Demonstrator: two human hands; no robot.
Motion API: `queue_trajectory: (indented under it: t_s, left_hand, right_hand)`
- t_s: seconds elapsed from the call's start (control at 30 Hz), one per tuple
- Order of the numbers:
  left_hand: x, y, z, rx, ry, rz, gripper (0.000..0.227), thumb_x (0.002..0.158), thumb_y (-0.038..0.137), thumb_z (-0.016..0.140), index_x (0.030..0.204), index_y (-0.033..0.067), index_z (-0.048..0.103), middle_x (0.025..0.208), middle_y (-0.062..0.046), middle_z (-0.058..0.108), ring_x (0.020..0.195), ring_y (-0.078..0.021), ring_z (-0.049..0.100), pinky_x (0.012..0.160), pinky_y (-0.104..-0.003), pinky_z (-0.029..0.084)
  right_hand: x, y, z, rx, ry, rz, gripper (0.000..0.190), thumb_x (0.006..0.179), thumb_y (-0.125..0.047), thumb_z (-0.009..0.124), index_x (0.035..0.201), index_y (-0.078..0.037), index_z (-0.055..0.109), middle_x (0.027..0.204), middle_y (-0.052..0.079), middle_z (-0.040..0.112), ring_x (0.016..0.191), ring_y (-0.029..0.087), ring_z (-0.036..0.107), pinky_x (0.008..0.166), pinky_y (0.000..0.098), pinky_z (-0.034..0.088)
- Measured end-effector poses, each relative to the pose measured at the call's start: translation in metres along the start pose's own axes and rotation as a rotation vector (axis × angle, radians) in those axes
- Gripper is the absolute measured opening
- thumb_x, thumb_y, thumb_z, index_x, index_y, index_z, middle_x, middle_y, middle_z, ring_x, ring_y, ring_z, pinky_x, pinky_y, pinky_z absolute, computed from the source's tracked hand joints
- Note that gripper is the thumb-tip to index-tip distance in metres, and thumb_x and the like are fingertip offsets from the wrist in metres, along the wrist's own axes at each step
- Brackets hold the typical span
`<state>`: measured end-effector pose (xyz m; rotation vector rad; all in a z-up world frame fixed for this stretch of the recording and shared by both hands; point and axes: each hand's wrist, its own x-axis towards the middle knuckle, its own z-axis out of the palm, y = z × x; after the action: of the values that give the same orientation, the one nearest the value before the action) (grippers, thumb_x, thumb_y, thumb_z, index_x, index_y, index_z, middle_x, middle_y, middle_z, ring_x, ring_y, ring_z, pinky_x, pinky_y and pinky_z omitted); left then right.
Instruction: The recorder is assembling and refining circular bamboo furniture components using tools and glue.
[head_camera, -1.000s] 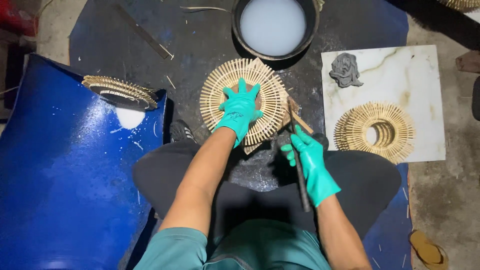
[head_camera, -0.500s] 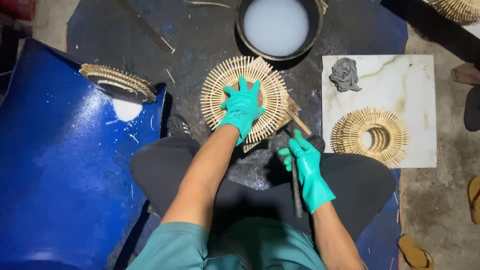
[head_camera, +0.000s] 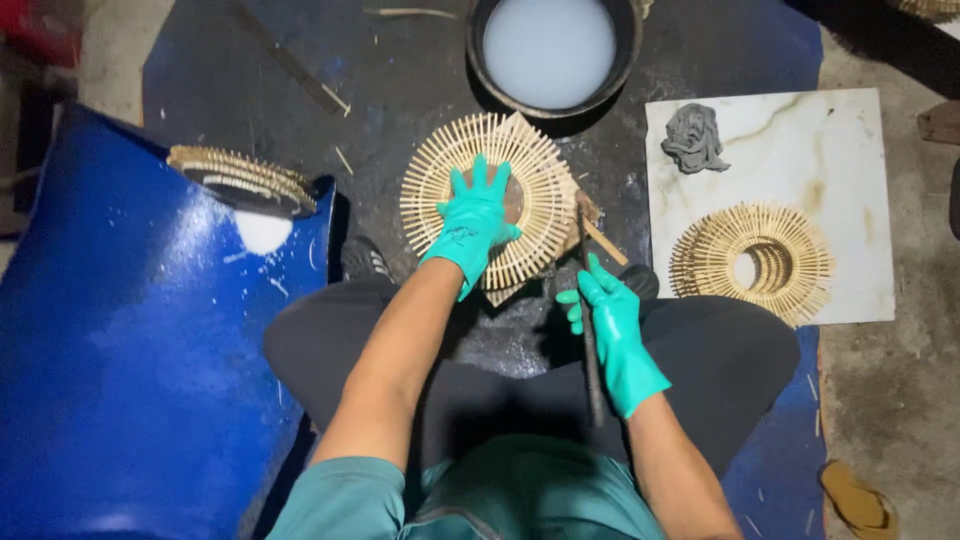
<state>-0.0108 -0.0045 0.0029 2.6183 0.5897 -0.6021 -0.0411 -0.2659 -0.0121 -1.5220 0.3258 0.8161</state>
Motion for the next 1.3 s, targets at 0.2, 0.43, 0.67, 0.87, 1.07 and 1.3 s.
queue_trajectory:
  t_s: [0.2,0.43,0.67,0.87,1.07,1.3]
  left_hand:
    - [-0.012,0.013,-0.016,-0.135,-0.09,-0.161,0.101,0.078,0.048,0.084,0.157,0.0506,0.022,0.173,-0.01,-0.007,0.149,-0.0638,0.003,0.101,-0.079,0.041]
    - [-0.006,0.017,-0.021,-0.091,-0.063,-0.153,0.106,0.078,0.046,0.084,0.161,0.0434,0.018,0.172,-0.01,-0.002,0.148,-0.0616,0.007,0.1,-0.082,0.039]
    - [-0.011,0.022,-0.035,-0.042,-0.151,-0.159,0.109,0.073,0.038,0.089,0.159,0.0473,0.021,0.173,-0.007,-0.002,0.149,-0.0583,0.008,0.104,-0.079,0.037]
    - [-0.009,0.023,-0.037,-0.032,-0.191,-0.155,0.11,0.072,0.036,0.089,0.159,0.048,0.022,0.172,-0.007,-0.002,0.148,-0.0606,0.007,0.103,-0.081,0.037]
    - [0.0,0.018,-0.028,-0.016,-0.188,-0.145,0.112,0.071,0.037,0.09,0.158,0.0498,0.021,0.172,-0.006,-0.002,0.149,-0.0593,0.005,0.104,-0.082,0.034]
    - [0.001,-0.004,0.0,0.052,-0.11,0.013,0.113,0.071,0.037,0.09,0.159,0.0477,0.02,0.171,-0.006,-0.001,0.151,-0.0577,0.002,0.103,-0.083,0.031]
  right_hand:
    - [-0.003,-0.007,-0.001,0.027,-0.012,-0.004,0.053,0.101,-0.02,0.061,0.153,-0.014,0.052,0.081,0.012,0.073,0.051,0.013,0.057,0.043,0.0285,0.047]
    - [-0.006,-0.015,0.0,0.015,-0.009,0.022,0.055,0.1,-0.017,0.059,0.154,-0.017,0.049,0.081,0.012,0.072,0.05,0.014,0.057,0.042,0.029,0.047]
    - [-0.008,-0.013,-0.004,0.041,0.025,-0.01,0.054,0.101,-0.018,0.06,0.154,-0.016,0.05,0.081,0.012,0.072,0.05,0.014,0.057,0.043,0.0284,0.047]
    - [-0.011,-0.017,-0.003,0.032,0.02,-0.017,0.056,0.1,-0.017,0.06,0.154,-0.016,0.047,0.08,0.012,0.073,0.049,0.014,0.058,0.041,0.0285,0.047]
    - [0.003,-0.007,-0.003,0.067,0.03,-0.034,0.054,0.1,-0.018,0.06,0.153,-0.015,0.05,0.08,0.012,0.073,0.048,0.014,0.058,0.041,0.0284,0.047]
    - [0.003,-0.006,0.003,0.162,0.061,-0.051,0.05,0.1,-0.017,0.061,0.15,-0.016,0.053,0.079,0.011,0.073,0.049,0.015,0.059,0.041,0.0291,0.048]
